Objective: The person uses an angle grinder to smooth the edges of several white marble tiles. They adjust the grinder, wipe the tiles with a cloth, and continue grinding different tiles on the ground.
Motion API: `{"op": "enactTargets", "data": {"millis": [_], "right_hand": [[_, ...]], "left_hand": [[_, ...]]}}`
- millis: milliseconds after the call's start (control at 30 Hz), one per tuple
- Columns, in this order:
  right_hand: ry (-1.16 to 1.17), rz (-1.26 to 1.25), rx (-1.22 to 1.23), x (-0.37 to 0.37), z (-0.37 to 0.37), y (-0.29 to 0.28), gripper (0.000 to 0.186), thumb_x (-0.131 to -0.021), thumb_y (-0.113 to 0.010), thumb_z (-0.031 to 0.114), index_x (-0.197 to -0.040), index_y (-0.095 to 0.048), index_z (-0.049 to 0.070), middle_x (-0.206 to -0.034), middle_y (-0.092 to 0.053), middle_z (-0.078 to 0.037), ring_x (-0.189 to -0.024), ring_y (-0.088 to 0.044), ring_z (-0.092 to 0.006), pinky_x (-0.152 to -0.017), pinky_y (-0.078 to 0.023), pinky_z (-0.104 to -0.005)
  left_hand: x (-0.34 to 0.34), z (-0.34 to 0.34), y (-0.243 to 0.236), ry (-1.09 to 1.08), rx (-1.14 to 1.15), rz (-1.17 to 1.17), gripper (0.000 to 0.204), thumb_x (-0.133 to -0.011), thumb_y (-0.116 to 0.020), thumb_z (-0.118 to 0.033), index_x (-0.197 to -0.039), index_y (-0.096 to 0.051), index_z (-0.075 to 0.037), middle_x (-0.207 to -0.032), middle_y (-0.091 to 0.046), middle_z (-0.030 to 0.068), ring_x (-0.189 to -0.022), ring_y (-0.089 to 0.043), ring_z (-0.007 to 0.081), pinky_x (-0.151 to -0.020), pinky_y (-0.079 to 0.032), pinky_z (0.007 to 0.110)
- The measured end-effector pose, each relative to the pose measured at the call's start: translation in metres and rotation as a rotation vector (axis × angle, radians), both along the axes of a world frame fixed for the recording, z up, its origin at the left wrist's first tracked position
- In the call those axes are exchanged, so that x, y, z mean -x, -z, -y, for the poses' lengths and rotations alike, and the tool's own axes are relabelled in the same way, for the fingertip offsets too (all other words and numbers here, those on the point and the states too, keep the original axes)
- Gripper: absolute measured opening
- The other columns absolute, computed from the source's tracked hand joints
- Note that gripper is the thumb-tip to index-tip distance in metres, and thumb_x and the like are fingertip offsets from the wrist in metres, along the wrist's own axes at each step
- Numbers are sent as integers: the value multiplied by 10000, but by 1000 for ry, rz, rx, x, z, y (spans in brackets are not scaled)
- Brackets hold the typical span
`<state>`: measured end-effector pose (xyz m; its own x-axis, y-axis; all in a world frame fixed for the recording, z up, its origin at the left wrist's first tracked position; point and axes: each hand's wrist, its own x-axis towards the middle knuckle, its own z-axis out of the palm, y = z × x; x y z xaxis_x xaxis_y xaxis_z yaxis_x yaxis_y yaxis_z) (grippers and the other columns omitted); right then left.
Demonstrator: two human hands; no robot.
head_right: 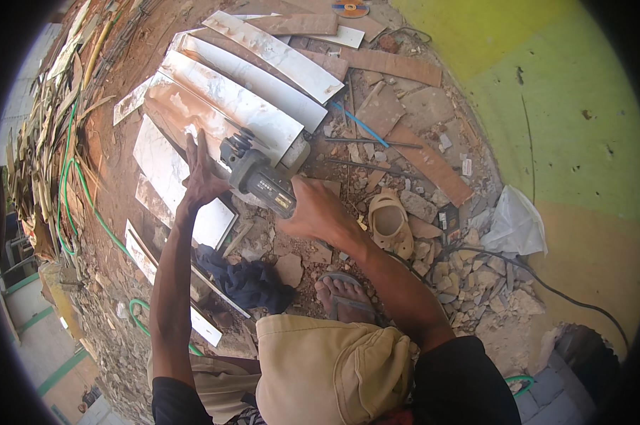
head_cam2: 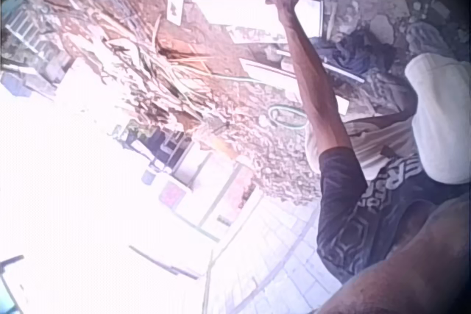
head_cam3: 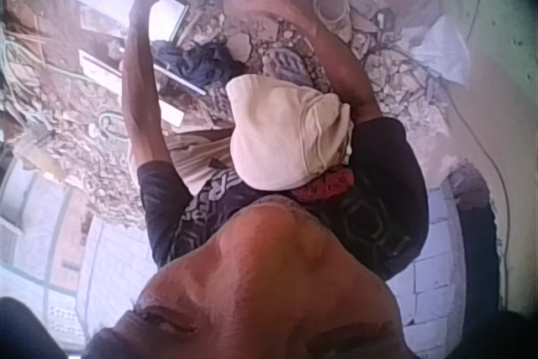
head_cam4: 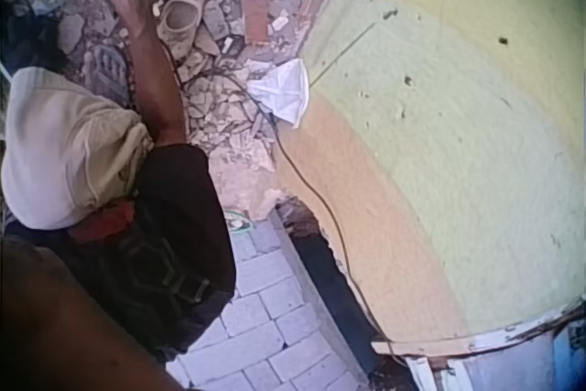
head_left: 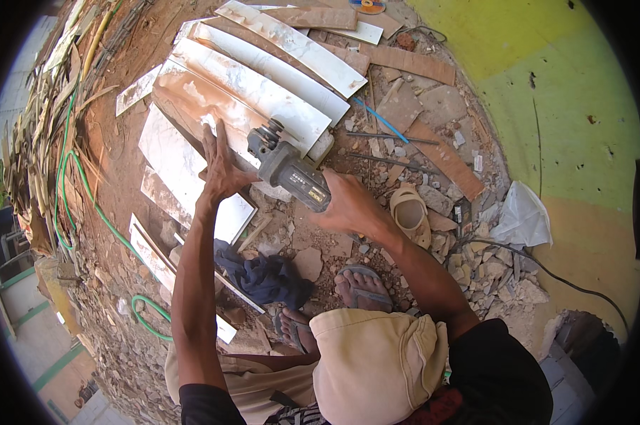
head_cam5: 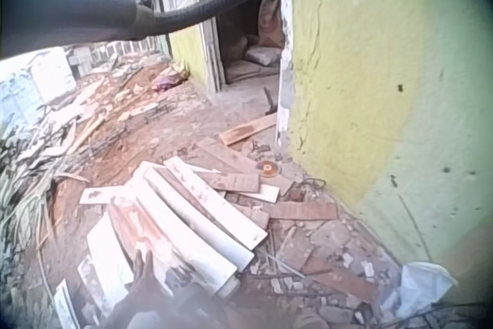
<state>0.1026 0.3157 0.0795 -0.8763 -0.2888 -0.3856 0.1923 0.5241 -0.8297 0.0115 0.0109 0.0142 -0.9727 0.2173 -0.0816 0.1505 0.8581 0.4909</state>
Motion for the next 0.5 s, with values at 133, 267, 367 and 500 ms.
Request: {"op": "enactTargets", "data": {"millis": [133, 267, 367, 500], "right_hand": [[22, -39, 29, -5, -4, 5, 443, -711, -776, 202, -1038, -601, -39, -928, -703, -252, -892, -713, -430, -802, -553, -475], [-19, -2, -3, -6, -6, -6, 489, -725, -764, 219, -1092, -600, -59, -997, -693, -290, -957, -699, -465, -830, -561, -499], [-11, 25, -2, -9, -9, -5, 497, -727, -767, 224, -1106, -598, -50, -989, -700, -285, -958, -697, -476, -831, -562, -508], [7, -5, 10, -14, -11, 3, 504, -731, -768, 231, -1111, -595, -51, -977, -708, -284, -957, -699, -484, -828, -566, -511]], "left_hand": [[1, -3, 1, -5, -19, 7, 1663, -393, -977, -642, -1649, -53, -65, -1648, 46, 386, -1548, 24, 526, -1242, -110, 618], [-1, 1, 0, -12, -10, 7, 1656, -397, -973, -649, -1649, -60, -66, -1647, 37, 387, -1547, 14, 529, -1240, -117, 621], [-1, -4, -2, -22, -14, 14, 1663, -391, -975, -651, -1646, -63, -51, -1643, 28, 395, -1547, 6, 530, -1240, -122, 624], [0, -7, -5, -19, -9, 14, 1670, -388, -980, -650, -1639, -67, -29, -1634, 23, 407, -1545, 1, 532, -1240, -127, 623]]}}
